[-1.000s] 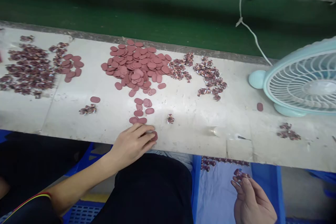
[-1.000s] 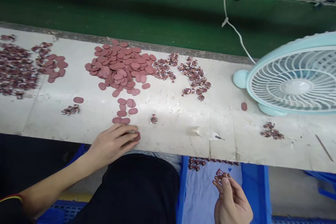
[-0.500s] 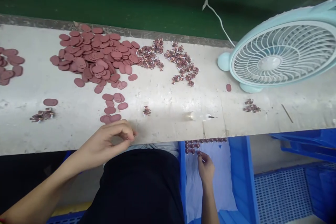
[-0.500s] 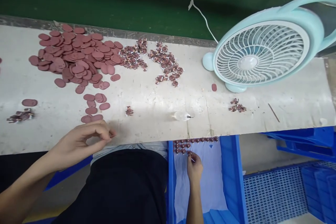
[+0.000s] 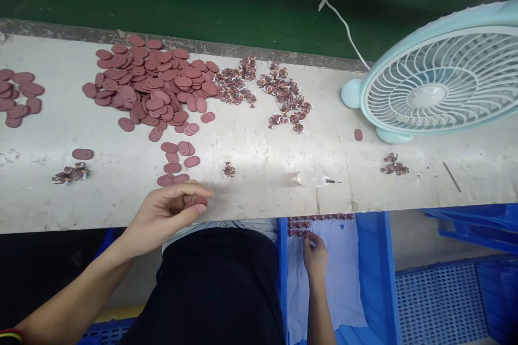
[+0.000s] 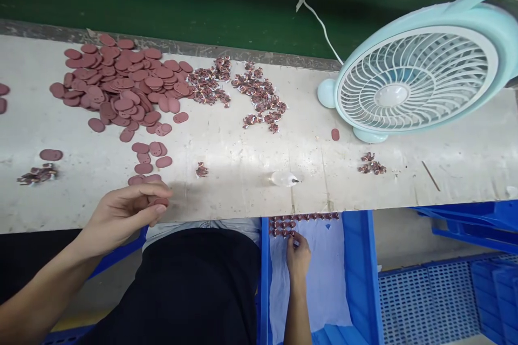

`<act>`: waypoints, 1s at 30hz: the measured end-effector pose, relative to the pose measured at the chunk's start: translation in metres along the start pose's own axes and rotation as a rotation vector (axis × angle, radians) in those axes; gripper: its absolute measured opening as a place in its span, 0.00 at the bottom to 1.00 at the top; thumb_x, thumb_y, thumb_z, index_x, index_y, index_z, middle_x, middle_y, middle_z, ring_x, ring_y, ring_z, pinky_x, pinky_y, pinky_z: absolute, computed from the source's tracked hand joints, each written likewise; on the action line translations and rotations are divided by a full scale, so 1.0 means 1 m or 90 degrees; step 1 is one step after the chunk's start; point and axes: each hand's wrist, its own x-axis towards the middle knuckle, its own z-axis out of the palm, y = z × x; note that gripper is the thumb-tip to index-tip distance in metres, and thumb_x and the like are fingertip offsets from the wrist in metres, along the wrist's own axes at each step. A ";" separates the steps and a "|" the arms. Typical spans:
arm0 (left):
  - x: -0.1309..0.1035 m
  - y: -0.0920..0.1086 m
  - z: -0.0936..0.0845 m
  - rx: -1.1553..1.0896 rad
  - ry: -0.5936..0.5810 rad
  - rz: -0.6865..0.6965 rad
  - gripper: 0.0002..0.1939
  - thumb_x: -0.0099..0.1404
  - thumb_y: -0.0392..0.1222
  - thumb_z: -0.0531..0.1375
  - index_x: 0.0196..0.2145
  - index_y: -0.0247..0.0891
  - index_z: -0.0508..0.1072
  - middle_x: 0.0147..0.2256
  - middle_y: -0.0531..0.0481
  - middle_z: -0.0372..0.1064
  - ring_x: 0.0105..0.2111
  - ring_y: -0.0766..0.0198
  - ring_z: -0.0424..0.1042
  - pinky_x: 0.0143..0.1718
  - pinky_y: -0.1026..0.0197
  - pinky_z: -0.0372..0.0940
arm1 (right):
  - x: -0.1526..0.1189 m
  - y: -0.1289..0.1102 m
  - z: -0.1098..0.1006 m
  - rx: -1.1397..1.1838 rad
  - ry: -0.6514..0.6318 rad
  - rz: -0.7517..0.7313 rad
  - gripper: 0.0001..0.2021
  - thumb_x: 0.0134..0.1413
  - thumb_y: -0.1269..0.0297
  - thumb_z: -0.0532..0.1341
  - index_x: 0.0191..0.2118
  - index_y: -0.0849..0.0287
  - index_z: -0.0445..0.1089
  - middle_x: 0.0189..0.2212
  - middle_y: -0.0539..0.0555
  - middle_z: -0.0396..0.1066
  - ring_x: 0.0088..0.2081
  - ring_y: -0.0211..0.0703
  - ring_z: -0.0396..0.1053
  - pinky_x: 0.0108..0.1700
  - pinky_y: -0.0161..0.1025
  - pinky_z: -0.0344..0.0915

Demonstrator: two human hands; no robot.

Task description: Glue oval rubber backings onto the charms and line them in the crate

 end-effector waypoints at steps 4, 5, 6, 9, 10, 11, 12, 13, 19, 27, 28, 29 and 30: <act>0.000 -0.008 -0.003 -0.070 -0.001 -0.021 0.11 0.67 0.37 0.65 0.46 0.45 0.81 0.31 0.52 0.73 0.25 0.69 0.69 0.24 0.66 0.70 | 0.001 -0.003 0.002 0.009 0.009 0.011 0.16 0.64 0.54 0.64 0.50 0.60 0.72 0.48 0.54 0.73 0.46 0.47 0.74 0.48 0.48 0.74; 0.000 -0.008 -0.004 -0.093 -0.002 -0.029 0.12 0.67 0.38 0.65 0.48 0.46 0.81 0.32 0.51 0.75 0.27 0.66 0.72 0.26 0.65 0.72 | 0.001 -0.004 0.002 0.011 0.016 0.019 0.16 0.64 0.55 0.64 0.50 0.60 0.72 0.47 0.54 0.73 0.45 0.46 0.74 0.47 0.48 0.74; 0.000 -0.008 -0.004 -0.113 -0.002 -0.036 0.13 0.68 0.39 0.64 0.50 0.46 0.81 0.34 0.49 0.77 0.30 0.64 0.75 0.26 0.64 0.73 | 0.002 -0.006 0.003 0.014 0.023 0.027 0.15 0.65 0.55 0.64 0.50 0.60 0.72 0.47 0.54 0.74 0.45 0.46 0.74 0.47 0.48 0.74; 0.000 -0.006 -0.006 -0.162 0.004 -0.059 0.13 0.69 0.41 0.64 0.50 0.47 0.82 0.42 0.44 0.81 0.35 0.59 0.79 0.26 0.64 0.75 | 0.003 -0.012 0.004 0.026 0.038 0.042 0.14 0.65 0.57 0.64 0.49 0.61 0.72 0.46 0.54 0.74 0.44 0.44 0.74 0.46 0.47 0.74; 0.000 -0.005 -0.007 -0.182 0.006 -0.066 0.12 0.69 0.41 0.64 0.49 0.47 0.82 0.44 0.43 0.81 0.35 0.59 0.80 0.26 0.64 0.76 | 0.002 -0.015 0.003 0.034 0.041 0.044 0.13 0.65 0.57 0.64 0.48 0.61 0.72 0.45 0.54 0.74 0.44 0.44 0.74 0.46 0.47 0.74; 0.000 -0.005 -0.008 -0.205 0.008 -0.072 0.12 0.69 0.41 0.65 0.48 0.47 0.83 0.45 0.43 0.81 0.34 0.59 0.81 0.25 0.65 0.75 | 0.001 -0.018 0.002 0.044 0.048 0.046 0.13 0.64 0.56 0.64 0.47 0.61 0.73 0.45 0.54 0.74 0.43 0.44 0.74 0.46 0.47 0.74; 0.000 -0.006 -0.009 -0.230 0.009 -0.079 0.11 0.68 0.40 0.65 0.48 0.46 0.83 0.46 0.42 0.81 0.34 0.59 0.82 0.25 0.66 0.75 | 0.000 -0.023 0.000 0.057 0.060 0.049 0.13 0.64 0.56 0.65 0.46 0.61 0.73 0.43 0.53 0.74 0.42 0.44 0.74 0.45 0.46 0.74; -0.001 -0.007 -0.011 -0.257 0.011 -0.086 0.11 0.67 0.40 0.66 0.47 0.46 0.83 0.46 0.42 0.81 0.34 0.58 0.82 0.24 0.67 0.75 | -0.002 -0.029 -0.003 0.074 0.080 0.050 0.13 0.64 0.56 0.65 0.45 0.61 0.73 0.42 0.52 0.74 0.41 0.43 0.74 0.44 0.45 0.74; -0.006 -0.014 0.003 -0.435 -0.022 -0.124 0.07 0.65 0.37 0.68 0.41 0.42 0.80 0.46 0.42 0.82 0.39 0.56 0.83 0.28 0.68 0.75 | -0.032 -0.112 -0.027 0.324 0.185 -0.016 0.17 0.58 0.49 0.66 0.38 0.59 0.70 0.28 0.47 0.68 0.28 0.37 0.68 0.31 0.36 0.68; -0.001 -0.010 0.055 -0.567 -0.107 -0.108 0.13 0.63 0.39 0.69 0.45 0.39 0.75 0.45 0.44 0.79 0.39 0.55 0.83 0.24 0.68 0.75 | -0.038 -0.261 -0.021 0.989 -0.572 -0.016 0.35 0.61 0.40 0.55 0.59 0.68 0.67 0.29 0.47 0.63 0.21 0.26 0.59 0.11 0.17 0.38; -0.001 -0.010 0.057 -0.577 -0.105 -0.104 0.13 0.63 0.39 0.69 0.46 0.40 0.76 0.45 0.44 0.79 0.40 0.55 0.83 0.24 0.68 0.75 | -0.032 -0.271 -0.018 1.078 -0.679 -0.012 0.34 0.62 0.45 0.55 0.61 0.71 0.65 0.33 0.48 0.65 0.25 0.25 0.63 0.14 0.14 0.39; -0.001 -0.011 0.059 -0.586 -0.101 -0.103 0.13 0.63 0.39 0.69 0.45 0.39 0.77 0.45 0.44 0.79 0.41 0.54 0.83 0.24 0.69 0.75 | -0.027 -0.279 -0.015 1.133 -0.742 -0.019 0.32 0.63 0.50 0.50 0.62 0.73 0.64 0.35 0.49 0.66 0.28 0.25 0.67 0.18 0.13 0.39; -0.001 -0.011 0.059 -0.596 -0.095 -0.104 0.12 0.63 0.39 0.70 0.45 0.39 0.77 0.44 0.44 0.79 0.42 0.54 0.82 0.25 0.69 0.75 | -0.024 -0.284 -0.013 1.165 -0.770 -0.028 0.32 0.64 0.53 0.43 0.60 0.74 0.65 0.35 0.49 0.65 0.31 0.25 0.69 0.22 0.15 0.39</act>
